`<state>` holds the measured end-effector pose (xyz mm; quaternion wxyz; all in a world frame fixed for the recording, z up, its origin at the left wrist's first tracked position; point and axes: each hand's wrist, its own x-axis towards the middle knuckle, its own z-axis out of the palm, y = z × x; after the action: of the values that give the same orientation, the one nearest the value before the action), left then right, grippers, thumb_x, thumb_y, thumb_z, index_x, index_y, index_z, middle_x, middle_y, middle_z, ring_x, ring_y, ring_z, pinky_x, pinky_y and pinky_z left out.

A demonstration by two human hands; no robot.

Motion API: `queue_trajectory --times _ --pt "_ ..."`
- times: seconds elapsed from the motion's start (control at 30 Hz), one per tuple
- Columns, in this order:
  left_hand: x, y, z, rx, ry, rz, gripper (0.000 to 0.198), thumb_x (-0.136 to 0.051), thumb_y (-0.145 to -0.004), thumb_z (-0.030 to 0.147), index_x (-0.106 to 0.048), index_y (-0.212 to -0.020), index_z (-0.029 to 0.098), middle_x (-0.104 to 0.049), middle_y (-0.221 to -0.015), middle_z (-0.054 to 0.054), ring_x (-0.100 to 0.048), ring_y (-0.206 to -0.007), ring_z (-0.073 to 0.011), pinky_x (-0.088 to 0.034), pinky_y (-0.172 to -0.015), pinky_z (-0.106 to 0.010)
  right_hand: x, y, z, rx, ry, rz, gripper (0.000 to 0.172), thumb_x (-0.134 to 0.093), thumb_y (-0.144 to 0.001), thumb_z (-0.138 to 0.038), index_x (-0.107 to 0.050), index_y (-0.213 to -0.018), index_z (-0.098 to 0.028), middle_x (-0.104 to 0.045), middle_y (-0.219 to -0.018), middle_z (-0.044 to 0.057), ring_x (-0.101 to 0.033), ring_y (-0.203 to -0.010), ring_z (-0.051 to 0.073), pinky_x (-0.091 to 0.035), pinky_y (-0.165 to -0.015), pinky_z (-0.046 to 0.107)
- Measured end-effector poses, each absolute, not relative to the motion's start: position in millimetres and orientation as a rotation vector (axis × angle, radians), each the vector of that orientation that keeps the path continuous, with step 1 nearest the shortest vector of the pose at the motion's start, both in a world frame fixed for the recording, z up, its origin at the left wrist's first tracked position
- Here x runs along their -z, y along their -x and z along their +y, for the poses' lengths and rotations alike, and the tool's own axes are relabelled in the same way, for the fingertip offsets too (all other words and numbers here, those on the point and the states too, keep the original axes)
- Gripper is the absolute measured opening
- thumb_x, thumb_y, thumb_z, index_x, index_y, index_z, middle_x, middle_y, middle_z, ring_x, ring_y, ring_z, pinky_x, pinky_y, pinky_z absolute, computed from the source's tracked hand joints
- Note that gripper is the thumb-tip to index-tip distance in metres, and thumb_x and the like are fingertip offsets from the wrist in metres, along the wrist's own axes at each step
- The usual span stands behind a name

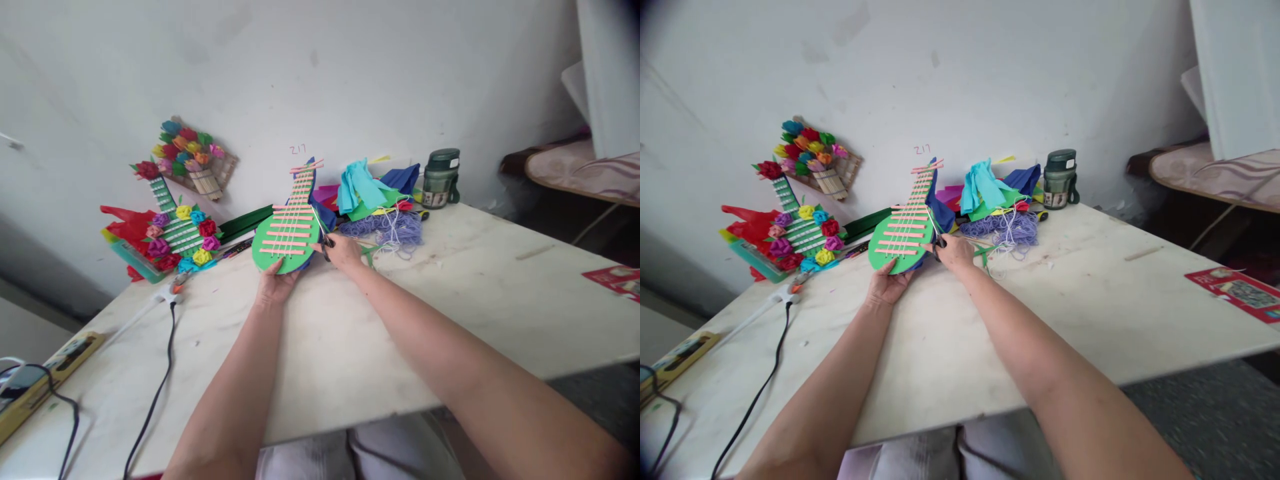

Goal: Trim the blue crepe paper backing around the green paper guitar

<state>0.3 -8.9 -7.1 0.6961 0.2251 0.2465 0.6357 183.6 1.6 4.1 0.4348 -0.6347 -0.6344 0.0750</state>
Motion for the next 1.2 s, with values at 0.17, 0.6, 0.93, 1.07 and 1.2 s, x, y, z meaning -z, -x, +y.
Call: queue_trajectory --times 0.17,0.6,0.93,1.07,1.2 --pt "6 1 -8 -1.417 -0.488 0.56 0.047 -0.048 -0.079 0.003 -0.051 -0.123 0.017 -0.07 -0.1 -0.009 -0.064 -0.1 -0.0251 -0.05 -0.09 -0.045 -8 -191 4 -0.683 1.254 -1.507 0.045 -0.054 -0.074 -0.064 -0.062 -0.068 -0.019 -0.058 -0.056 0.0 -0.055 -0.051 0.013 -0.039 -0.05 0.023" --pt "7 2 -7 -1.411 -0.476 0.553 0.051 -0.047 -0.08 0.003 -0.048 -0.127 0.02 -0.071 -0.101 -0.008 -0.065 -0.097 -0.0243 -0.051 -0.089 -0.044 -12 -199 3 -0.706 1.287 -1.569 0.048 -0.054 -0.072 -0.066 -0.066 -0.07 -0.019 -0.057 -0.056 -0.001 -0.055 -0.049 0.013 -0.038 -0.048 0.023" --pt "9 2 -4 -1.424 -0.483 0.542 0.053 -0.048 -0.078 0.0 -0.048 -0.128 0.02 -0.067 -0.111 -0.01 -0.059 -0.109 -0.0268 -0.05 -0.091 -0.045 -13 -190 -4 -0.107 1.616 -1.697 0.044 -0.049 -0.077 -0.063 -0.067 -0.074 -0.023 -0.069 -0.076 0.006 -0.059 -0.072 0.02 -0.032 -0.057 0.026" --pt "11 2 -3 -1.425 -0.504 0.526 0.055 -0.048 -0.078 0.0 -0.048 -0.129 0.021 -0.065 -0.116 -0.01 -0.056 -0.113 -0.027 -0.049 -0.092 -0.045 -13 -191 -2 -0.111 1.618 -1.704 0.045 -0.049 -0.077 -0.063 -0.068 -0.073 -0.022 -0.069 -0.075 0.006 -0.059 -0.072 0.02 -0.031 -0.057 0.026" --pt "12 3 -2 -1.424 -0.499 0.521 0.058 -0.049 -0.078 -0.001 -0.045 -0.131 0.022 -0.064 -0.118 -0.01 -0.057 -0.112 -0.0272 -0.05 -0.092 -0.045 -13 -193 -3 -0.108 1.612 -1.697 0.043 -0.051 -0.077 -0.062 -0.068 -0.073 -0.023 -0.069 -0.075 0.006 -0.059 -0.071 0.019 -0.031 -0.057 0.025"
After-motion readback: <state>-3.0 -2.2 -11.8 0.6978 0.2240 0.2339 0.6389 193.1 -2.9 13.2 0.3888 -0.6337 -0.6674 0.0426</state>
